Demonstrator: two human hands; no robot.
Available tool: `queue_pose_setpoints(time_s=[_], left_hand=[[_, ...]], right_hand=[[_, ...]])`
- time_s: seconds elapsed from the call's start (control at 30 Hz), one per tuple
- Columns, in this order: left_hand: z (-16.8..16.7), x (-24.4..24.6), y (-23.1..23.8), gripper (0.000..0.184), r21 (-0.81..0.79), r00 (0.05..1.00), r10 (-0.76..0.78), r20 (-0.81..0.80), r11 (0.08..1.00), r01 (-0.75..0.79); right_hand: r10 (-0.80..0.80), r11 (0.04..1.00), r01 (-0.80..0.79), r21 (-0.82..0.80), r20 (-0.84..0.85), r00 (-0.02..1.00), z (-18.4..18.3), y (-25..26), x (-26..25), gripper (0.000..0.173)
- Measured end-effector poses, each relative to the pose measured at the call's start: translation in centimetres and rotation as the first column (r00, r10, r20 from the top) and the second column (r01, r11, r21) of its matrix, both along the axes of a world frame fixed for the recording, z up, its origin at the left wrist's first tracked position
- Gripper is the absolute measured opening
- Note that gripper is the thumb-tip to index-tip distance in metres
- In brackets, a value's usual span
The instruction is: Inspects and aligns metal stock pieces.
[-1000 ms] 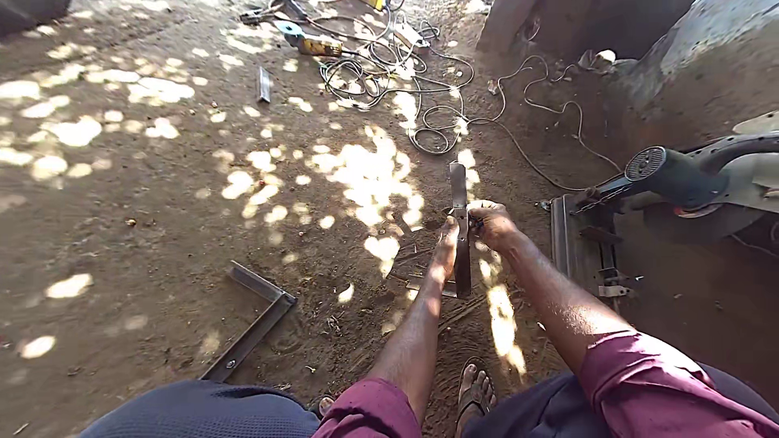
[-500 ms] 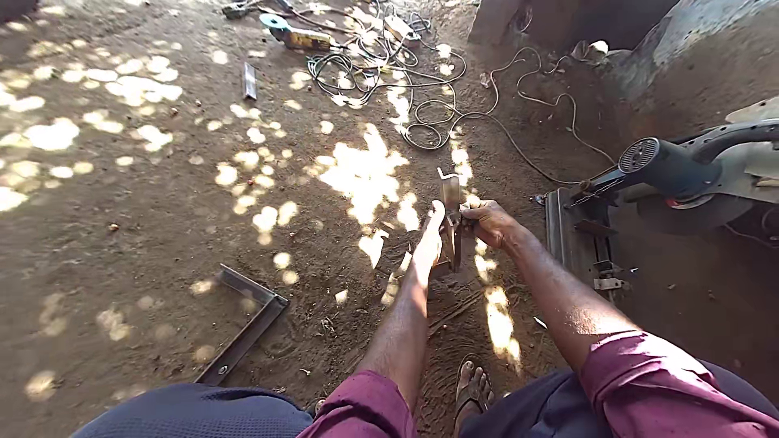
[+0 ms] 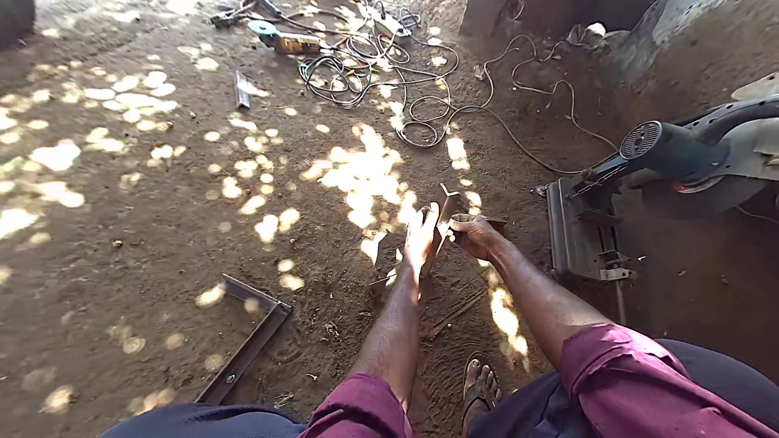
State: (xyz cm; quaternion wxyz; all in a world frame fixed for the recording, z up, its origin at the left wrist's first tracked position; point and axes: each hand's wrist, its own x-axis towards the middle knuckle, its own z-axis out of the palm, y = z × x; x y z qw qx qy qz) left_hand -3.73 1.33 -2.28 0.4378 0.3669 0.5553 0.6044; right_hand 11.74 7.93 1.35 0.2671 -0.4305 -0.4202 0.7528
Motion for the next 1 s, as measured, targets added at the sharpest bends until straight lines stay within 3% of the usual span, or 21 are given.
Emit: queue_pose_setpoints(time_s=[0.2, 0.4, 0.6, 0.8, 0.87, 0.9, 0.93, 0.97, 1.0], left_hand=[[-0.3, -1.9, 0.5, 0.046, 0.023, 0.980, 0.003, -0.201, 1.000, 0.002], [0.6, -3.4, 1.0, 0.048, -0.128, 0.946, -0.094, -0.312, 0.990, 0.056], [1.0, -5.2, 1.3, 0.040, -0.230, 0.904, -0.293, -0.313, 0.946, 0.227], [1.1, -5.1, 1.1, 0.037, -0.171, 0.877, -0.291, -0.384, 0.955, 0.242], [4.4, -3.8, 0.3, 0.031, -0.276, 0.879, -0.303, -0.369, 0.938, 0.207], [8.2, -3.1, -0.6, 0.027, -0.422, 0.887, -0.369, -0.279, 0.877, 0.232], [9.8, -2.8, -1.6, 0.025, -0.412, 0.889, -0.369, -0.271, 0.879, 0.240], [8.3, -3.3, -2.7, 0.025, -0.185, 0.870, -0.322, -0.373, 0.945, 0.271], [4.5, -3.7, -2.6, 0.028, 0.202, 0.880, -0.139, -0.455, 0.946, 0.254]], right_hand=[[-0.366, 0.930, 0.355, -0.093, -0.156, 0.917, -2.2, -2.4, -1.9, 0.019], [-0.679, 0.734, 0.670, -0.107, -0.124, 0.724, -4.5, -5.6, -2.9, 0.023], [-0.712, 0.702, 0.692, -0.166, -0.178, 0.680, -4.3, -6.8, -3.0, 0.025], [-0.653, 0.756, 0.650, -0.068, -0.133, 0.746, -3.0, -6.1, -2.1, 0.017], [-0.628, 0.777, 0.627, -0.056, -0.124, 0.768, -2.4, -6.0, -2.0, 0.016], [-0.620, 0.784, 0.620, -0.045, -0.115, 0.776, -2.1, -5.9, -2.1, 0.015], [-0.620, 0.784, 0.620, -0.039, -0.107, 0.777, -1.9, -6.0, -2.2, 0.014], [-0.625, 0.780, 0.625, -0.039, -0.106, 0.773, -1.8, -6.0, -2.3, 0.013], [-0.628, 0.777, 0.628, -0.035, -0.109, 0.770, -1.7, -6.1, -2.5, 0.013]])
